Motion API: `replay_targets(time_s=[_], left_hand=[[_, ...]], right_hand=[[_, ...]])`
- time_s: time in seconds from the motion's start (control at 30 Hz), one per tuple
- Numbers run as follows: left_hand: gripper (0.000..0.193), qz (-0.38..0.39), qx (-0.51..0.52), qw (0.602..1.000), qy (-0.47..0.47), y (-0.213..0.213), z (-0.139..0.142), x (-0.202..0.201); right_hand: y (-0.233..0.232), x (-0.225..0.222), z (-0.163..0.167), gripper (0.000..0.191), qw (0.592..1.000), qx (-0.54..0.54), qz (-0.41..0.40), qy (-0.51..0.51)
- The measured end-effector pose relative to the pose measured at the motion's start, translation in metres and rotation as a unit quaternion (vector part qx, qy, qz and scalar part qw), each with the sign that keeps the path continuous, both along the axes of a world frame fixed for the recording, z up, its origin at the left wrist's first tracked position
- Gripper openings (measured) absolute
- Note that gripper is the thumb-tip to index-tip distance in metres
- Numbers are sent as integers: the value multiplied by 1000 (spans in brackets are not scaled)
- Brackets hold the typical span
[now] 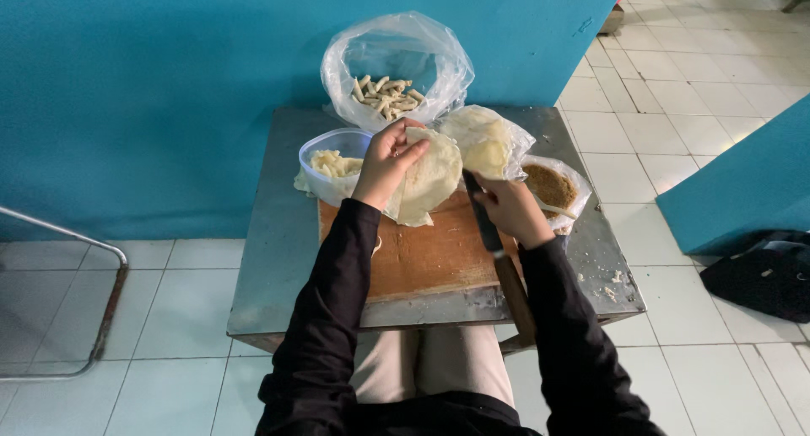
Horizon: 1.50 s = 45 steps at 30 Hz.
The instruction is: The person sits at a low metal table and cuts thin dough sheets into strips with a knife on a wooden cutting board. They separate cut pieces, stack the cut dough pieces aside, and take new dough sheets from a plastic bag to continue cutting.
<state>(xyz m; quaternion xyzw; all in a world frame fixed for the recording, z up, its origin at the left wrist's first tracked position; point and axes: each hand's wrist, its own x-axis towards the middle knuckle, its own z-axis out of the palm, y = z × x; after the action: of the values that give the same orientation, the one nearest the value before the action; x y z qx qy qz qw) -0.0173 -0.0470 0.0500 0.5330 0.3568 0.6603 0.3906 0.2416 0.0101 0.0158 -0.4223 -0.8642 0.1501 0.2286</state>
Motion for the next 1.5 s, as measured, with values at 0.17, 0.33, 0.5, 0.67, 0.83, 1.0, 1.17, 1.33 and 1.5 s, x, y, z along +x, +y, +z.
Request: replay_targets(time_s=[0.17, 0.33, 0.5, 0.67, 0.83, 1.0, 1.17, 1.33, 1.5], left_hand=[[14, -43, -1, 999, 24, 0, -5, 3], [13, -29, 2, 998, 50, 0, -4, 2], [27, 69, -38, 994, 74, -6, -5, 12], [47, 426, -197, 612, 636, -47, -35, 33], [36, 408, -266, 570, 662, -37, -67, 36], [18, 464, -177, 576, 649, -19, -94, 37], [40, 457, -181, 641, 589, 5, -97, 44], [55, 433, -138, 729, 513, 16, -98, 47], [69, 295, -184, 925, 151, 10, -95, 40]], right_hand=[[17, -23, -5, 20, 985, 148, 82, 37], [-10, -14, 27, 37, 916, -199, 169, 303], [-41, -24, 45, 40, 956, -192, -5, 224], [-56, -20, 63, 24, 982, -62, -11, 176], [-89, -15, 71, 18, 982, 92, 27, 162], [-108, -14, 65, 19, 976, 103, 10, 192], [-105, -19, 49, 20, 977, 71, 3, 202], [-101, -17, 34, 19, 977, 89, -10, 193], [-100, -19, 31, 19, 978, 63, -33, 194]])
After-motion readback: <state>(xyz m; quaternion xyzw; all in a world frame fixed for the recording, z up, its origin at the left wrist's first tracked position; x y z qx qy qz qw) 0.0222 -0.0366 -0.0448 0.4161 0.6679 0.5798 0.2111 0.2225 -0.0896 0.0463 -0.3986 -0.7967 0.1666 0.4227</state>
